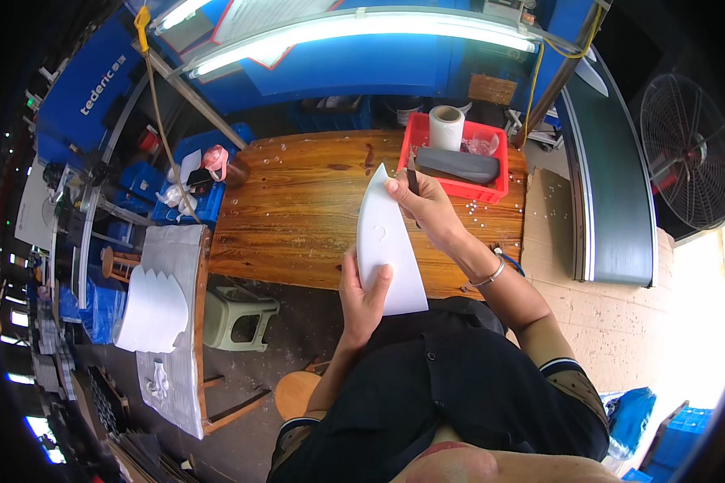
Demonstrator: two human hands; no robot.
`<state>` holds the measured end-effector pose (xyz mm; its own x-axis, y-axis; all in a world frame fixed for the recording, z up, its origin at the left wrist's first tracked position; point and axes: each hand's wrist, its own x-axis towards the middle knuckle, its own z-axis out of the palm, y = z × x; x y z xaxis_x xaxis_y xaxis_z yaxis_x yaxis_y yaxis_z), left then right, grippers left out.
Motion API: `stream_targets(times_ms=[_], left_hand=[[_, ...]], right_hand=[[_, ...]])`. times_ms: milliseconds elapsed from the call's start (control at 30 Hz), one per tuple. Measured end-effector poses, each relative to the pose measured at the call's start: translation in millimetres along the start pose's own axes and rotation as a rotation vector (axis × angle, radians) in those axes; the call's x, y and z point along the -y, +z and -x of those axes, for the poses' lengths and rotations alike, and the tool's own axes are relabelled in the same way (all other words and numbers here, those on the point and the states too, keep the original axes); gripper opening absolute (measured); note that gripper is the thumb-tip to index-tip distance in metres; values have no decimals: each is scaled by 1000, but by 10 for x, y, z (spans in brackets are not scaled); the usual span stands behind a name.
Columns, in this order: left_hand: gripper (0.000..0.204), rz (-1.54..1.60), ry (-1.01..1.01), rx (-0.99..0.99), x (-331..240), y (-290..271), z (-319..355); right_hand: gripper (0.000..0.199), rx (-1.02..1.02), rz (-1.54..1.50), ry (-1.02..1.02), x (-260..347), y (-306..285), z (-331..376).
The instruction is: The person trims white curved plastic pieces using pliers and a blade, retrieves grey plastic inserts from a bin, and presses the inserts into the ends of the white pieces before stacking them on a table.
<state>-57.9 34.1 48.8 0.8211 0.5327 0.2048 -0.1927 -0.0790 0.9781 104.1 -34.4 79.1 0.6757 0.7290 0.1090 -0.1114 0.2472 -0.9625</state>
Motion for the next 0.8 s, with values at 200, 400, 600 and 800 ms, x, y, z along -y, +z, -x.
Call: stream_targets(times_ms=[200,400,600,800], left_hand=[[45,60,0,42,50,-10,2],[36,117,-103,-102,97,2,-108],[39,114,-160,-160,360,-58,-233],[51,519,-319,-397,471,-483,-329]], right_hand=[[34,-204,71,-30,-20,-38,-236],[38,-207,463,-142,-28,-100,28],[54,-178,858,-266,-217,78,183],[36,-623,637,-256,-19,-715,-242]])
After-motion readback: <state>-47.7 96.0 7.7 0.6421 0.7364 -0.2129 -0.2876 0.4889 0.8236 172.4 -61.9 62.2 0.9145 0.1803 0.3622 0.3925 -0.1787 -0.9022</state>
